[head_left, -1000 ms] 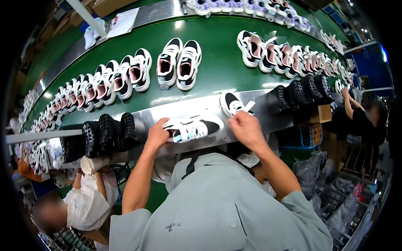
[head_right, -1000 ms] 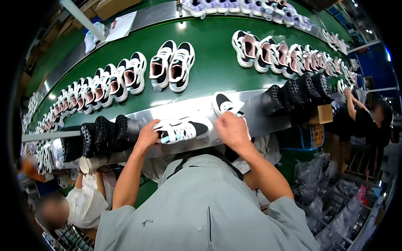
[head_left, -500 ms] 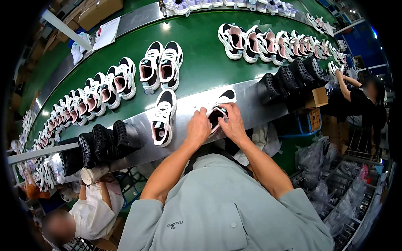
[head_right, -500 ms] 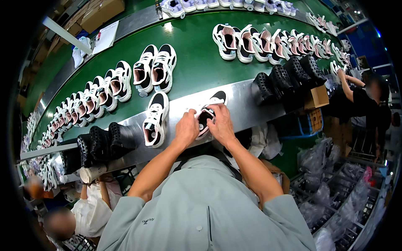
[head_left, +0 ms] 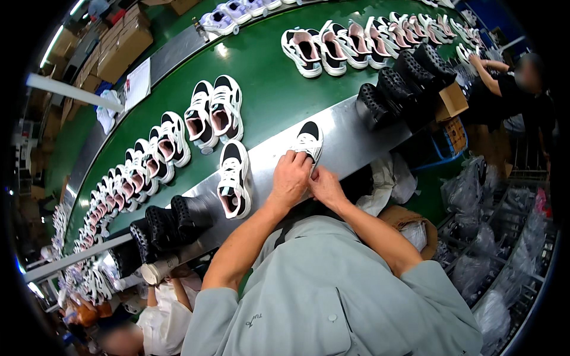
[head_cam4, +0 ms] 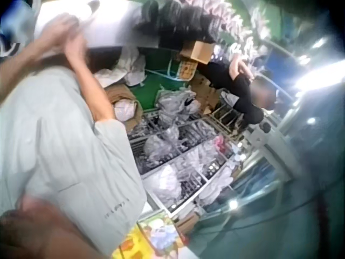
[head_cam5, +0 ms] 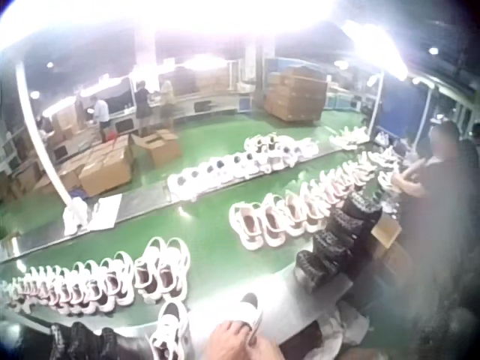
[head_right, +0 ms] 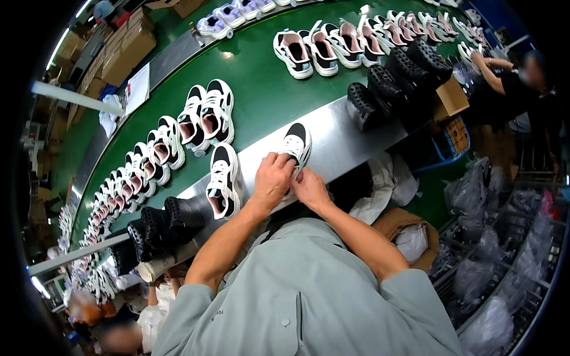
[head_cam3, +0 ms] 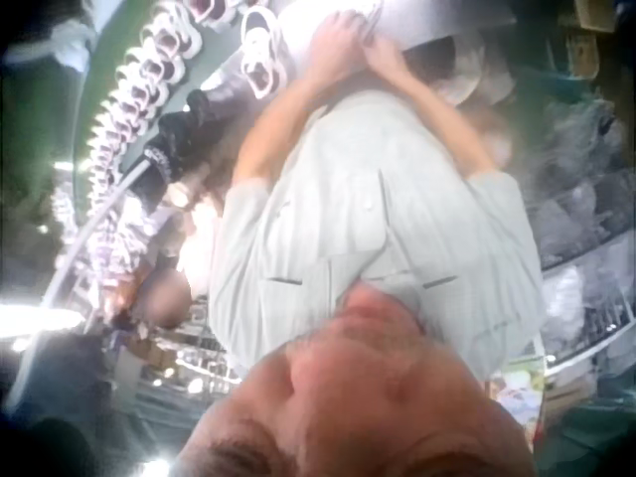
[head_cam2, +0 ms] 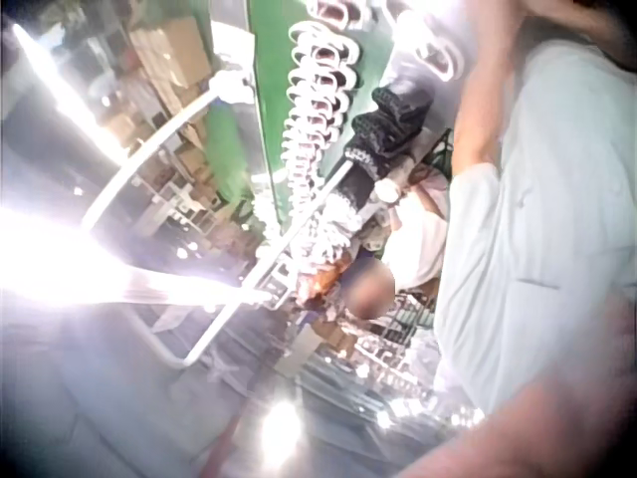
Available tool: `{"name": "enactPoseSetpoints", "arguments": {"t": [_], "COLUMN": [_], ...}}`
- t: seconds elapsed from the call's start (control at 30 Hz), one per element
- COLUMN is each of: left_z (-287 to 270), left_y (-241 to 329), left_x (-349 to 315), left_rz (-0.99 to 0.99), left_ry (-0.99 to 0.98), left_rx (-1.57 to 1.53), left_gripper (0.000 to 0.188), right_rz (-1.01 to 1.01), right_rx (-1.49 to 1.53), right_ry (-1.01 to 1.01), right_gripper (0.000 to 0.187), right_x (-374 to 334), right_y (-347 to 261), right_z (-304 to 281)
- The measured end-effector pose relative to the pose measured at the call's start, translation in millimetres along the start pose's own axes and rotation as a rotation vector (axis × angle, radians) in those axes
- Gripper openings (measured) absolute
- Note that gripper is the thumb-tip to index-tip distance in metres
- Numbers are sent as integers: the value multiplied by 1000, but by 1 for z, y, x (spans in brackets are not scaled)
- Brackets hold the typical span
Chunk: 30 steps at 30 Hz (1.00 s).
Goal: The person reaches into a large white bag to retrieve black perforated shoe components, stacks them on a metal table, and then picks up assembled sneakers from a conveyor belt to check them.
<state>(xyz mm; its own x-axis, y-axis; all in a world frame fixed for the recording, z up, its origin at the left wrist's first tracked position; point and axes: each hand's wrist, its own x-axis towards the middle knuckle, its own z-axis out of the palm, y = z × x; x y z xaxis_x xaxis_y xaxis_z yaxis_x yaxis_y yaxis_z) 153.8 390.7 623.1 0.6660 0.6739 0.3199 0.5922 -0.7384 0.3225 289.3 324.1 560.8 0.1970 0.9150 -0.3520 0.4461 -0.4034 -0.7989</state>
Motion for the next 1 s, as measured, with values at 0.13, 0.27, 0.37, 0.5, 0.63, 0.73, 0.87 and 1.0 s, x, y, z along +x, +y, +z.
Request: {"name": "enactPoseSetpoints", "arguments": {"t": [0.13, 0.27, 0.37, 0.5, 0.63, 0.73, 0.87, 1.0], "left_z": [-4, -6, -21, -21, -5, 10, 6, 4], "left_y": [-24, -30, -7, 14, 16, 9, 10, 7], "left_x": [-14, -20, -15, -50, -40, -45, -38, -34], "left_rz": [241, 253, 172, -325, -640, -648, -760, -825], "left_ry": [-128, -231, -23, 10, -98, 23, 63, 54], "left_rx": [25, 36, -59, 12, 23, -20, -117, -217], "left_gripper": [16, 18, 22, 22, 32, 34, 30, 30], "right_rz": [185, -15, -31, -12, -80, 22, 251, 332], "right_rx": [387, 118, -21, 80, 109, 392, 813, 898], "right_ry": [-74, -59, -54, -108, -112, -296, -126, -376], "right_gripper": [29, 32, 33, 29, 22, 15, 19, 19], "right_x": [-5, -4, -2, -3, -5, 4, 39, 71], "right_y": [-25, -17, -26, -22, -15, 0, -48, -90], "right_z": [-3, 5, 6, 9, 23, 6, -47, -62]}}
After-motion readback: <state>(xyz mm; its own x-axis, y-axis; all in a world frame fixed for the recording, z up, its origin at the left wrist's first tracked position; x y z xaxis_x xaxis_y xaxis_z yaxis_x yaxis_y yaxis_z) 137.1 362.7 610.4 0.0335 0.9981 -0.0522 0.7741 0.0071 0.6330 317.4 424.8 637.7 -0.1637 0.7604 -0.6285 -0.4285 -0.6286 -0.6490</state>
